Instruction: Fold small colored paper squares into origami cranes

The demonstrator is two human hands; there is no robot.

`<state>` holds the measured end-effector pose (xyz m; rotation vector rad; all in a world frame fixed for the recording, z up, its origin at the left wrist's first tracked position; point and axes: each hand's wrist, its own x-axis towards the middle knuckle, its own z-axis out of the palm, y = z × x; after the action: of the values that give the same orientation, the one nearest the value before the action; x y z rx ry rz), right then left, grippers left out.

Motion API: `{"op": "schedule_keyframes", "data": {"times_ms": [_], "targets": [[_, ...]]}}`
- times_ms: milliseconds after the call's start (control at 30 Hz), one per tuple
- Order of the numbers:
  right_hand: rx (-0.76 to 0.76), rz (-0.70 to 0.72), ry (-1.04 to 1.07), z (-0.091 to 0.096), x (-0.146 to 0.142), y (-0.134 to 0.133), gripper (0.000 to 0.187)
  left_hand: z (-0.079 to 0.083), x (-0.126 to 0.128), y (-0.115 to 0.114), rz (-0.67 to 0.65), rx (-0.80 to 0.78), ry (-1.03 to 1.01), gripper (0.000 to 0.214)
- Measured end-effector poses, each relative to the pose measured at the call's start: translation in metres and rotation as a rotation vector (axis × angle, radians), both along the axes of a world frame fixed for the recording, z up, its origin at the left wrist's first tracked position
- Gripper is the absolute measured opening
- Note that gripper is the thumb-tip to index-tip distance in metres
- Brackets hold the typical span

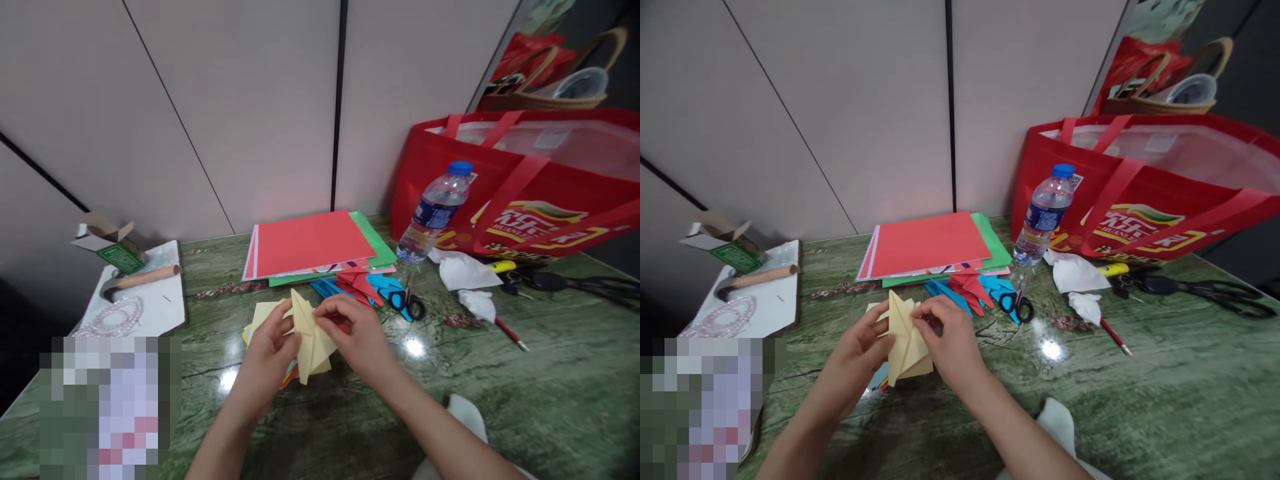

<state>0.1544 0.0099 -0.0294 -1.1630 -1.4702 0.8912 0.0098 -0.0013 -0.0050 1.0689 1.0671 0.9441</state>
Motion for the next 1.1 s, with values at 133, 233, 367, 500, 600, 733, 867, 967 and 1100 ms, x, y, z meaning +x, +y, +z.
{"op": "schedule_keyframes", "data": {"times_ms": [133, 233, 367, 500, 600, 733, 867, 967, 1100], "targets": [[0.011, 0.056, -0.061, 0.0019, -0.001, -0.0029, 0.012, 0.004, -0.0018, 0.001, 0.065, -0.043, -0.02, 0.064], [-0.006, 0.08, -0.092, 0.0028, -0.0017, -0.0044, 0.029, 0.0071, -0.0015, 0.0006, 0.052, -0.051, -0.036, 0.07], [0.013, 0.102, -0.128, 0.0022, -0.0012, -0.0044, 0.03, 0.0073, -0.0008, 0.0012, 0.042, -0.08, -0.055, 0.075], [-0.005, 0.096, -0.129, 0.0004, -0.0019, -0.0041, 0.022, 0.0036, -0.0013, 0.0026, 0.095, -0.083, -0.01, 0.06], [-0.065, 0.095, -0.066, -0.0005, -0.0031, -0.0044, 0.017, 0.0032, -0.0021, 0.0028, 0.149, -0.074, 0.023, 0.05], [-0.166, 0.056, 0.006, -0.0007, -0.004, -0.0045, 0.016, 0.0054, -0.002, 0.0019, 0.208, -0.048, 0.005, 0.043], [-0.262, 0.1, 0.148, 0.0018, -0.0042, -0.0038, 0.009, 0.0046, -0.0033, 0.0025, 0.195, -0.095, -0.062, 0.039], [-0.272, 0.172, 0.227, 0.0037, -0.0037, -0.0035, 0.013, 0.0039, -0.0063, 0.0047, 0.187, -0.141, -0.14, 0.04], [-0.14, 0.218, 0.155, 0.0013, -0.0016, -0.0036, 0.022, 0.0074, -0.0098, 0.007, 0.169, -0.227, -0.181, 0.046]]}}
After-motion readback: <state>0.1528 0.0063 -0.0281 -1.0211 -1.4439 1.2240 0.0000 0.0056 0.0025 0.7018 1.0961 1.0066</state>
